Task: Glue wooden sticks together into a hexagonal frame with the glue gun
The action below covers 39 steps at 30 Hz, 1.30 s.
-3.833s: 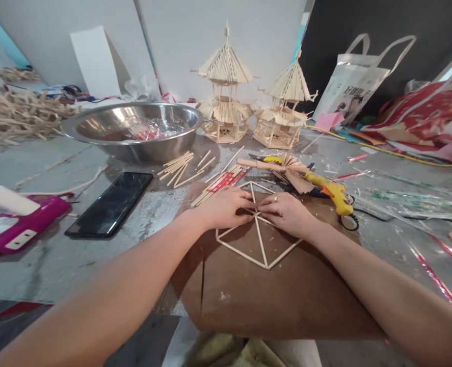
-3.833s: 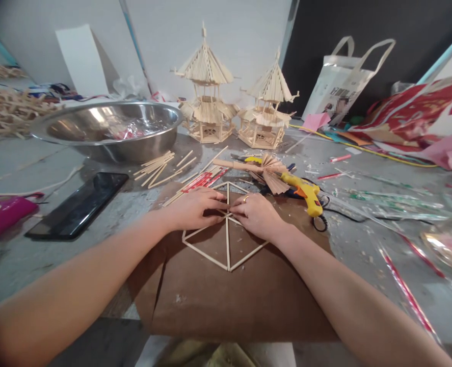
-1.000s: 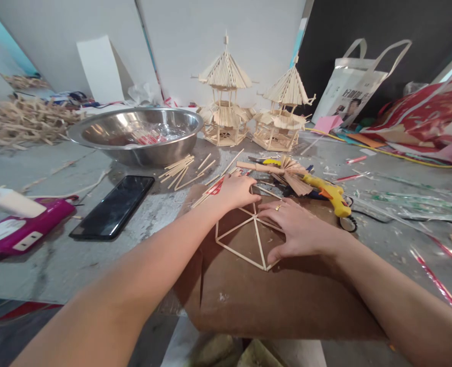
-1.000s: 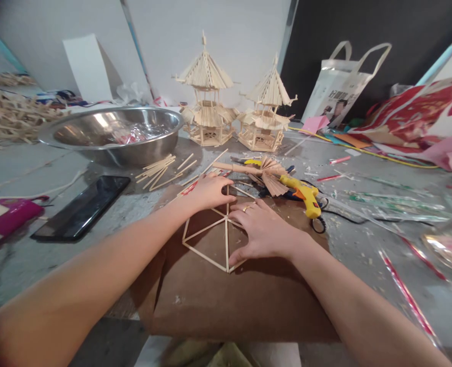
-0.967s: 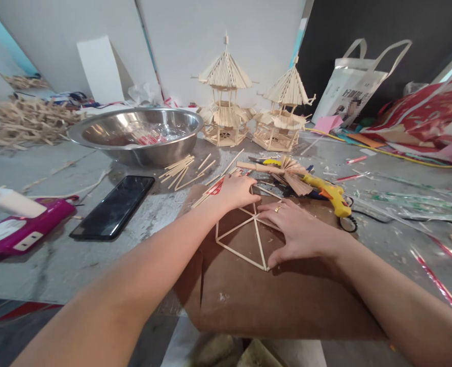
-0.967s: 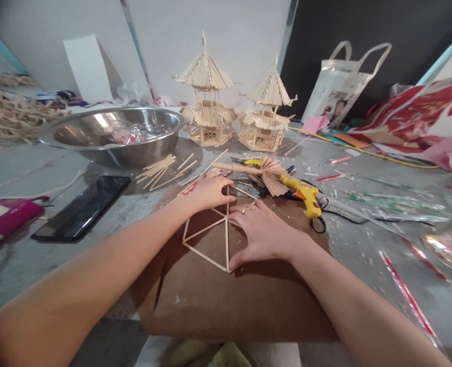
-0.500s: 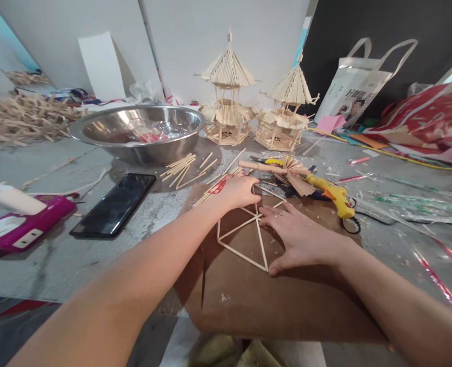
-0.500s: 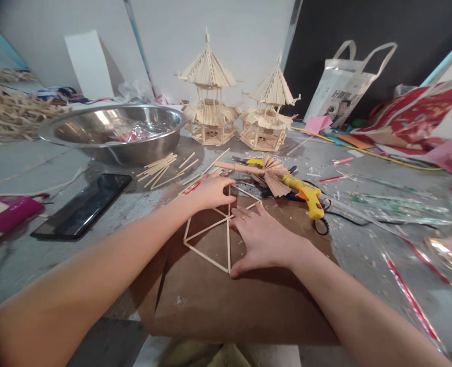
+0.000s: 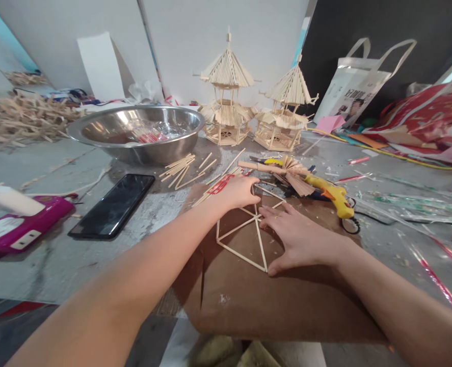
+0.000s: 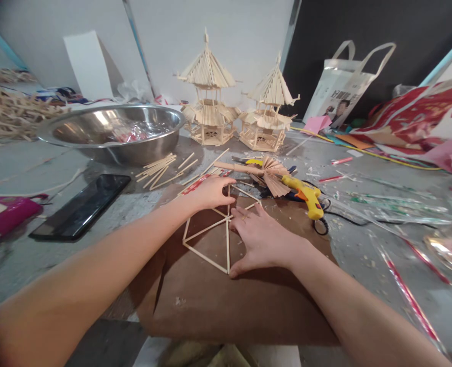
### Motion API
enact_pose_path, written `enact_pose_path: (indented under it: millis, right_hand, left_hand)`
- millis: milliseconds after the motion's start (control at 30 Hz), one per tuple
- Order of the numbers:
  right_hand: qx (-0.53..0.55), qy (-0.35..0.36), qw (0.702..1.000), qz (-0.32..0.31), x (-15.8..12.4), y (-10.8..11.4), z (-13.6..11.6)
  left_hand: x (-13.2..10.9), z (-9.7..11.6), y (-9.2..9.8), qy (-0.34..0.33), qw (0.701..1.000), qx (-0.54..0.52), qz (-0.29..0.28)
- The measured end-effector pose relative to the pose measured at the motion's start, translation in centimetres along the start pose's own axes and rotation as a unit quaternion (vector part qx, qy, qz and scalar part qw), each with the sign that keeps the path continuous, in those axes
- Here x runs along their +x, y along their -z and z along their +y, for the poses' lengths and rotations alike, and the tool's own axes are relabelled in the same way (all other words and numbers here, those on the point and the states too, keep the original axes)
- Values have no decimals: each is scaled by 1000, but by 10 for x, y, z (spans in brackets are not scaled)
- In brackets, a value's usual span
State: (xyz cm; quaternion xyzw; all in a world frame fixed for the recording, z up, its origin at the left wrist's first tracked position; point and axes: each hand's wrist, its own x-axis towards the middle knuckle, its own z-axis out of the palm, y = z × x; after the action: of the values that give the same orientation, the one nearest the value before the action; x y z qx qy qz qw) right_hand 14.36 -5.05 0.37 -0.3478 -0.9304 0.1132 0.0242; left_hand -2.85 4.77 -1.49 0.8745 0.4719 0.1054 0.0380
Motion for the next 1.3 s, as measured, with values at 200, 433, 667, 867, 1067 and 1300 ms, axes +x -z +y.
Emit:
enact_pose_path:
  millis: [200,433,667,867,1067,1300]
  right_hand:
    - [-5,-1,1000,3,0,-1,0]
    - [-11,-4,1000,-5,1,0,0]
    - [-15,-5,1000,-13,0,1,-3]
    - [2,-67,997,45,-5,25,14]
    - [-112,-492,848,165,-30,54,65]
    - [-32,-540,840,46,-48,37,114]
  left_hand:
    - [0,0,1,8,1000,-12,-4]
    - [-1,2,1,4,1000,-15,4]
    - [-3,3,-1,8,1000,-23,18]
    - [-3,4,0,5,1000,-18,25]
    - [-2,2,-1,29,999,-15,27]
    - [-2,1,-2,17,999,-17,32]
